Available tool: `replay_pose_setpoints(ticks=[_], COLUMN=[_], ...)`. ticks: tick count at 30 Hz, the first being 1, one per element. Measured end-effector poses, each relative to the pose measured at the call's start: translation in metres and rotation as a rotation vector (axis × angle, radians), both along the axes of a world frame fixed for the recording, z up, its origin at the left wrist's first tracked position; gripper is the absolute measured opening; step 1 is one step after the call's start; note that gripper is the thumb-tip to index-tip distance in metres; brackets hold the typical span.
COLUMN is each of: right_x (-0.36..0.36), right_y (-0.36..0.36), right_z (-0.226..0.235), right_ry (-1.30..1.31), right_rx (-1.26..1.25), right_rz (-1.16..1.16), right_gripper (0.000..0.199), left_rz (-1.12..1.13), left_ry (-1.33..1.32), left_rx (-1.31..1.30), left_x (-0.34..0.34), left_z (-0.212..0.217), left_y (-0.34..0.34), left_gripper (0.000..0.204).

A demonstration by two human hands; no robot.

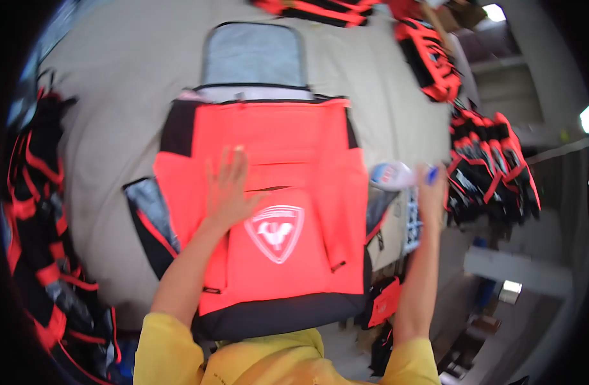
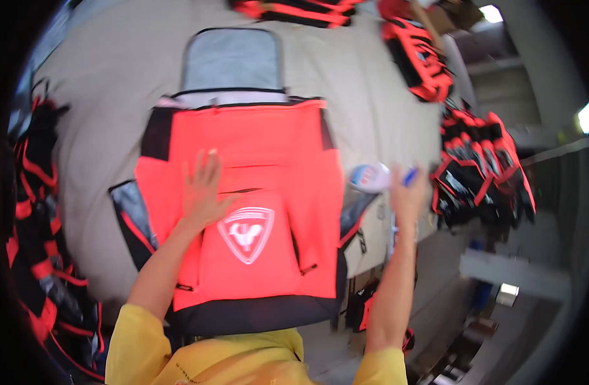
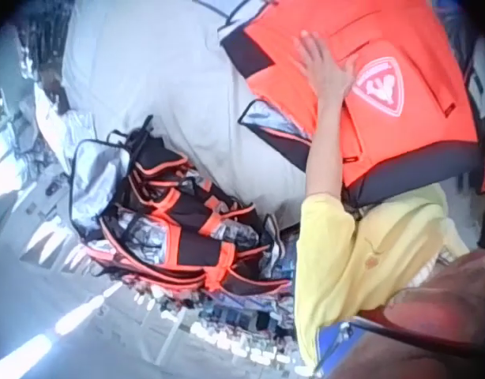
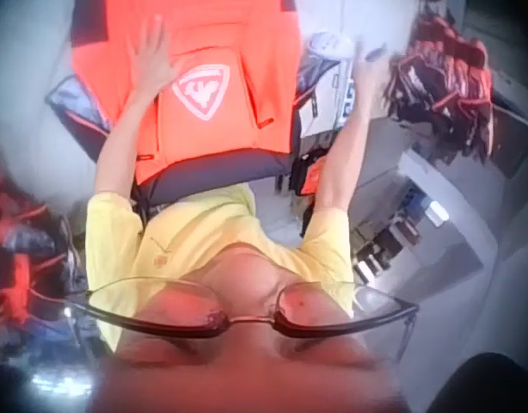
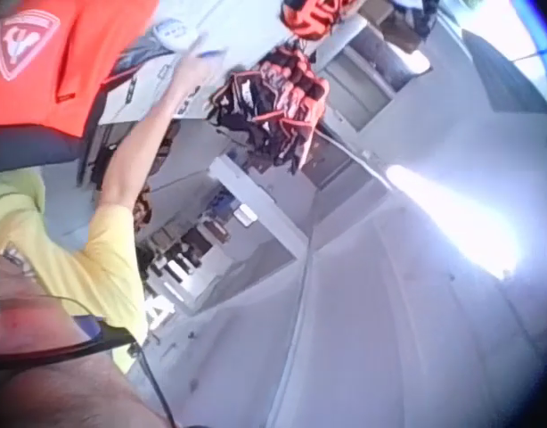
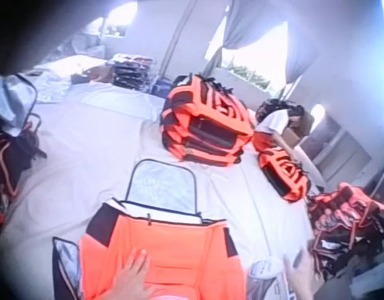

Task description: Inspecting and cleaning Rossignol backpacks using a spray bottle and a cloth in a factory setting.

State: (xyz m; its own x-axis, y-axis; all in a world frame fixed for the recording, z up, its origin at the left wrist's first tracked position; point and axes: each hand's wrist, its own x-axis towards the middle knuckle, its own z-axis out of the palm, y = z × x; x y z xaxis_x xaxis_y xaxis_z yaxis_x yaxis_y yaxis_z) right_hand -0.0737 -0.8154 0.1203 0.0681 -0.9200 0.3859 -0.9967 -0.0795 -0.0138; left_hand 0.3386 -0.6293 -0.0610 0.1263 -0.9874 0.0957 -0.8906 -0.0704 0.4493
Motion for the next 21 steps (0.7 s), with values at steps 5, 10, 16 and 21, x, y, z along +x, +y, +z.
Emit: replay_pose_setpoints(ticks=[5, 10, 16, 21], right_x=[-0.022, -0.091, -0.179, -0.231], right_y=[-0.001, 0.078, 0.24, 0.334], right_z=[-0.022, 0.004, 0.096, 0.078], right_ry=[-0.161, -0.647, -0.742, -0.343], right_rx=[0.019, -0.161, -0.228, -0.001], right_rz=[0.0, -0.087, -0.207, -0.346], right_gripper=[0.05, 0.049, 0.059, 0.061], left_rz=[-0.157, -0.398, -0.31, -0.33], left_ry=[-0.315, 1.075, -0.044, -0.197], left_rx=[0.038, 0.533, -0.047, -0.003], left_x=[-0.012, -0.078, -0.096, -0.105], left_z=[0.008, 0.095, 0.05, 0.032], left_y=[0.006, 0.014, 0.063, 0.056], left_gripper=[0.072, 0.053, 0.059, 0.057])
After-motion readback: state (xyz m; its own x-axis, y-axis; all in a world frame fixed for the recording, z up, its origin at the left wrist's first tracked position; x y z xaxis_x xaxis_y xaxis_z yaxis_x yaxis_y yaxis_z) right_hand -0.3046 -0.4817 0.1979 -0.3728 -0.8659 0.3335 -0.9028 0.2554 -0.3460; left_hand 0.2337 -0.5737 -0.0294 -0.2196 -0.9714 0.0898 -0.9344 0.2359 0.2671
